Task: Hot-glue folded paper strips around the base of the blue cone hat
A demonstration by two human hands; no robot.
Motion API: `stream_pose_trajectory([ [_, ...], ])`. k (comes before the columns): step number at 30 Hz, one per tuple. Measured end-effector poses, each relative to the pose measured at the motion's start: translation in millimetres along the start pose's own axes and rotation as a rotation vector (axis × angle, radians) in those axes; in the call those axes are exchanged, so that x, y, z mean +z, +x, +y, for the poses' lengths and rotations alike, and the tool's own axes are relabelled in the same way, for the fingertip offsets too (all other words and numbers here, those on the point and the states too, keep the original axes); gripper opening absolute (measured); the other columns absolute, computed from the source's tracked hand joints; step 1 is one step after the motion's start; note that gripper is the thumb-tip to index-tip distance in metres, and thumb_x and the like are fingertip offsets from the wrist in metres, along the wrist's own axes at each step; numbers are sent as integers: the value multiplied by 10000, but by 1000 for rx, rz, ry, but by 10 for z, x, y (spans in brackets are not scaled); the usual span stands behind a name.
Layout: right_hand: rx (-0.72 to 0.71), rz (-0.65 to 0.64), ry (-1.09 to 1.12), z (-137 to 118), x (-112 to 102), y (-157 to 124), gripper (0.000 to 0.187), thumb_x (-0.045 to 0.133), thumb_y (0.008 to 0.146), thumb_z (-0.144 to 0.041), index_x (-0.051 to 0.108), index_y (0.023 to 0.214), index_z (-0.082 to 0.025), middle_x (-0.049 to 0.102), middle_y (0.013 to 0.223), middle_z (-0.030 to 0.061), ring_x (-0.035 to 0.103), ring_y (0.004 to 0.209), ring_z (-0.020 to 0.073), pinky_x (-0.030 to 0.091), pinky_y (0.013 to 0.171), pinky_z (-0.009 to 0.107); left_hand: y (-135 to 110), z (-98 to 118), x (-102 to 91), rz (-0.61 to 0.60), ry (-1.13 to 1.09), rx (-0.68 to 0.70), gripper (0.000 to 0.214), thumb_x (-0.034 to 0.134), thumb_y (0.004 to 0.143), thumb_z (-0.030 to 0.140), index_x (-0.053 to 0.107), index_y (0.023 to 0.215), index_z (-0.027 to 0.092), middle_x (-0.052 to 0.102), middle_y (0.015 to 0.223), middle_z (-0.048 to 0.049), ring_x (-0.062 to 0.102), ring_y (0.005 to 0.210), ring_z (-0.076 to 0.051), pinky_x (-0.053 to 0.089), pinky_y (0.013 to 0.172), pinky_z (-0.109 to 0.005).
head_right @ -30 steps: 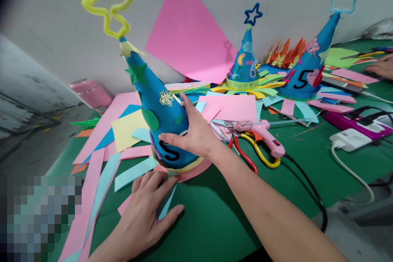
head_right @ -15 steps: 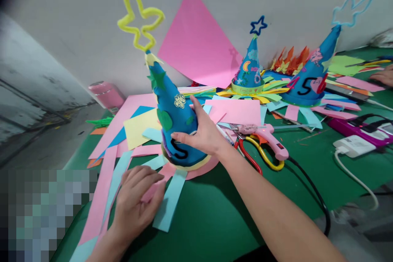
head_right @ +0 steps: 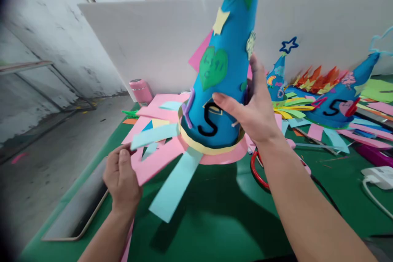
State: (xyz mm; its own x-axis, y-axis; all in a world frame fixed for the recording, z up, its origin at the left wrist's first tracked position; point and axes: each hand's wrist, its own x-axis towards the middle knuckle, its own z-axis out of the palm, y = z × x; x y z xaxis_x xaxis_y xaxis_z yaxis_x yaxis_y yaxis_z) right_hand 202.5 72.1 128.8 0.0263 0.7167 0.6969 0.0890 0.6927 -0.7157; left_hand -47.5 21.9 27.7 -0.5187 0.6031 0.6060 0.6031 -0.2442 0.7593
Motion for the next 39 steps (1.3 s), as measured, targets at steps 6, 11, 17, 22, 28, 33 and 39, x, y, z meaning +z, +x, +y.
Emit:
stream_pose_trajectory([
  [6,84,168,-333,178,348,-138,994,698,594,-458,103,1371,-282,306,1365,90,326,1235,324,295,984,545,113,-96,-50,212,-14,-74,218,395,844,231,541,996,175,544,862,-27,537,846,-164,430,796,-308],
  [11,324,136,-510,453,555,-457,1082,645,567,-584,46,1390,-219,337,1298,167,300,1203,397,243,950,607,96,-122,-31,192,-21,-62,228,408,841,250,551,1000,170,564,879,-35,561,834,-164,452,765,-298],
  [17,321,151,-603,509,614,-533,1004,622,583,-587,136,1372,-201,398,1229,186,340,1161,395,263,913,595,45,-98,-11,130,40,-19,246,443,835,289,556,1008,157,569,940,-63,550,863,-187,449,750,-318],
  [22,356,153,-560,574,654,-506,1046,639,558,-599,128,1371,-184,368,1257,208,303,1188,412,225,907,643,37,-72,-14,88,113,36,236,491,810,303,564,986,164,562,915,-69,531,873,-207,424,787,-354],
  [28,213,14,-522,312,325,-786,752,585,725,-448,217,1345,-235,302,1365,123,296,1241,298,284,985,509,-5,-75,9,45,147,72,225,472,816,294,561,960,146,560,885,-74,531,863,-219,420,776,-375],
  [33,155,89,-512,306,-192,-1145,450,566,771,-266,444,1202,-223,572,1028,77,571,892,212,458,816,404,4,-72,15,48,188,104,184,470,814,281,554,908,146,563,870,-56,539,853,-190,422,775,-329],
  [39,157,216,-538,542,-395,-1383,415,589,751,-239,514,1158,-204,582,859,65,562,746,203,451,732,402,224,-30,-319,116,323,103,216,391,854,292,490,990,156,540,901,-43,527,840,-163,427,699,-274],
])
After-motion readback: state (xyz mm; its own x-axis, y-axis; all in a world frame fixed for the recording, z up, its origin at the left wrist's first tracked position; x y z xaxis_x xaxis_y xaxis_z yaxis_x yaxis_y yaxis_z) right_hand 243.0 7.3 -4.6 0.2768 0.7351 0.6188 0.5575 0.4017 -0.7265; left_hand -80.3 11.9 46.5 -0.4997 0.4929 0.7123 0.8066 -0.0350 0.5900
